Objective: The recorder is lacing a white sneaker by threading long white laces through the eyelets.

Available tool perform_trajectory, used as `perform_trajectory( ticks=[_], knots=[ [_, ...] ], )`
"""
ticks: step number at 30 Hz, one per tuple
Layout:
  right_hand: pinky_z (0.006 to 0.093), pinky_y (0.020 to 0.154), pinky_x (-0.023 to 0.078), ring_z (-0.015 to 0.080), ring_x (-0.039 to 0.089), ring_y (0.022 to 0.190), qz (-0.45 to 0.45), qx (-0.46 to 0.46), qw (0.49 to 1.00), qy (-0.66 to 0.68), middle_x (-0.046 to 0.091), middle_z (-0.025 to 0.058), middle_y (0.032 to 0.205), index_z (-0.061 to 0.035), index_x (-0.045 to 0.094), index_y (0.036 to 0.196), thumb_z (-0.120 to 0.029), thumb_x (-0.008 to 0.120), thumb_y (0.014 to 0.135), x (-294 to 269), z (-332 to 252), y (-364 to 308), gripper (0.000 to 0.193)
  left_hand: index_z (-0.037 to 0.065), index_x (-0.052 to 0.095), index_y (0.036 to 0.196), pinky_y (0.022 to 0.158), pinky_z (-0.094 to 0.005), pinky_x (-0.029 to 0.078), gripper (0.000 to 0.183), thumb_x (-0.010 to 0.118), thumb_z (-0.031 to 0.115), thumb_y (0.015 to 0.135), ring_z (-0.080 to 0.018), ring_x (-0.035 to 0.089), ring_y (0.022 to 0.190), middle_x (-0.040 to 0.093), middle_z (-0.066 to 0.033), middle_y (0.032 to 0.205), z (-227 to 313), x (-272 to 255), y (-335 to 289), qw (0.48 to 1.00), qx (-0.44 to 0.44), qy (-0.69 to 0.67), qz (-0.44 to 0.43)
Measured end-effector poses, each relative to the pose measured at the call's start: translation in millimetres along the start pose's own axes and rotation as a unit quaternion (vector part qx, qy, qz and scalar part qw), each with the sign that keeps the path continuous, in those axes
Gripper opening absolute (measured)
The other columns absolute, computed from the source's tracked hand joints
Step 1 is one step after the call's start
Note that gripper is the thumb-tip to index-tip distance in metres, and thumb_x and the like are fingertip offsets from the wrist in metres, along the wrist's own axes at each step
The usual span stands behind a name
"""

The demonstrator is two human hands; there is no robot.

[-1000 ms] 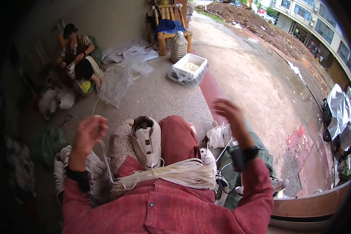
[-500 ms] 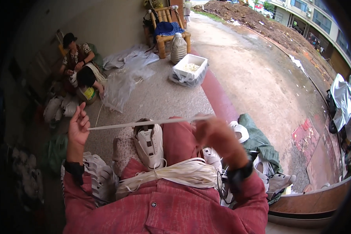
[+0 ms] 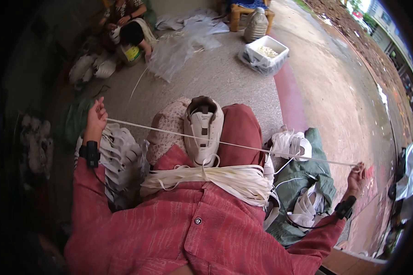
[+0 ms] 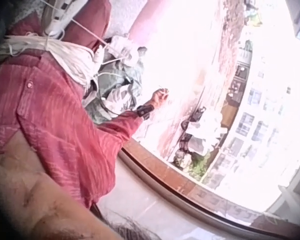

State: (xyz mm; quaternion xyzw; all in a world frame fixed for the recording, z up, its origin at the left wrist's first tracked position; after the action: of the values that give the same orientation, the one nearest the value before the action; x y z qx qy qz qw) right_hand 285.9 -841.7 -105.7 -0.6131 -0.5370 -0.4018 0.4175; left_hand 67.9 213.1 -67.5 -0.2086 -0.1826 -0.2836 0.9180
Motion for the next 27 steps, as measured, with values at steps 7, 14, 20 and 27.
perform_trajectory(
  ticks=[7,14,20,27],
  knots=[
    [0.0585,0.102,0.044,0.0409,0.054,0.112,0.315,-0.247,0.914,-0.064,0.052,0.0226,0.114,0.0113,0.043,0.12,-0.005,0.038,0.095,-43.6,-57.7,58.0,0.03,0.011,0.064,0.111,0.039,-0.0195,0.023,0.029,0.059,0.033,0.093,-0.0059,0.042,0.053,0.056,0.0019,0.076,-7.1,46.4,-18.3,0.996,0.04,0.064,0.044],
    [0.0402,0.095,0.05,0.0275,0.062,0.105,-0.169,-0.076,0.831,-0.524,0.062,0.0165,0.113,0.0041,0.052,0.126,-0.022,0.051,0.096,118.9,269.1,69.0,0.04,0.007,0.064,0.115,0.083,-0.0293,0.048,0.032,0.057,0.029,0.093,-0.0161,0.064,0.096,0.067,-0.0095,0.108,-77.1,164.3,-89.5,0.937,0.096,0.292,-0.164],
    [0.0362,0.1,0.041,0.0338,0.054,0.117,-0.32,-0.03,0.657,-0.681,0.056,0.0219,0.125,0.0022,0.053,0.127,-0.033,0.046,0.098,204.7,539.1,-47.2,0.046,0.0,0.053,0.129,0.101,-0.0319,0.04,0.048,0.055,0.033,0.095,-0.0274,0.055,0.117,0.059,-0.0177,0.125,-185.1,236.9,-129.3,0.864,0.182,0.356,-0.308],
    [0.0447,0.088,0.045,0.0431,0.053,0.103,-0.422,-0.023,0.51,-0.749,0.058,0.0238,0.113,0.0,0.056,0.113,-0.022,0.038,0.096,215.7,602.2,-37.9,0.032,0.002,0.052,0.12,0.092,-0.0419,0.045,0.054,0.041,0.049,0.096,-0.0436,0.055,0.111,0.058,-0.0259,0.119,-214.2,241.5,-102.8,0.833,0.179,0.441,-0.28]
  ],
)
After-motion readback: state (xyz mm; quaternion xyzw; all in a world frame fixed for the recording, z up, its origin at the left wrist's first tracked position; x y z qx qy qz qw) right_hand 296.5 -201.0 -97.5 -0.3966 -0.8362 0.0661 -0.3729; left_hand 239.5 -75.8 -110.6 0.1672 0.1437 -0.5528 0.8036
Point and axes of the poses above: each hand's wrist, its own y-axis towards the middle knuckle, its own x-axis out of the palm, z = x × y, the point moved 4 cm from there along y, towards the middle knuckle
